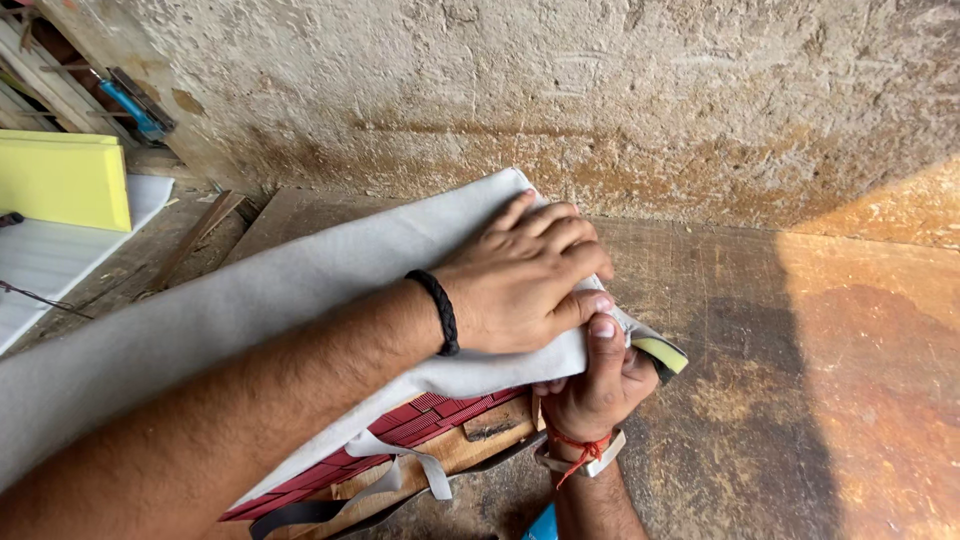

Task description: The person staples gray fabric onto a wooden chair frame using a pneumatic staple gun. They repeatedly pull the fabric taut, fold edges, and drive staples along the frame while another person works nearby on a separate piece.

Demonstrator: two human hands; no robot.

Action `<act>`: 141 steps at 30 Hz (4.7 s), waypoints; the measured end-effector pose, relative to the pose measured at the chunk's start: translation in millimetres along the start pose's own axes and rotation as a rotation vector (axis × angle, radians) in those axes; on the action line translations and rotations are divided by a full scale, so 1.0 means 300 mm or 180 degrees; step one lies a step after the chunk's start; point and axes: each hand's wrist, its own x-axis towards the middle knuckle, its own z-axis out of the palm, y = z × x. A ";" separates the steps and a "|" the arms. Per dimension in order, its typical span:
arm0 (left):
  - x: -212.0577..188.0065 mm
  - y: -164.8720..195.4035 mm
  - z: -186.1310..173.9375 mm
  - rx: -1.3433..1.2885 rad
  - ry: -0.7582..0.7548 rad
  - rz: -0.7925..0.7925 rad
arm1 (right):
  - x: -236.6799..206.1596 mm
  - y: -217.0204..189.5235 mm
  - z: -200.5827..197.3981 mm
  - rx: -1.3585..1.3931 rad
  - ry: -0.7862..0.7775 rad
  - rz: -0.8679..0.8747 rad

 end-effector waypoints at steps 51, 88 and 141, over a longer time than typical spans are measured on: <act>0.034 0.184 -0.056 0.0426 -0.1081 -0.0264 | -0.199 -0.504 -0.110 -0.2805 -0.0007 0.0815; -0.911 0.204 -0.186 0.0411 -0.0005 -0.2253 | -0.592 0.417 -0.969 -0.5822 -0.3363 0.3304; -1.912 0.075 -0.272 -0.1999 0.2221 -0.1568 | -1.019 -0.076 1.019 -0.4925 -0.4556 -0.2119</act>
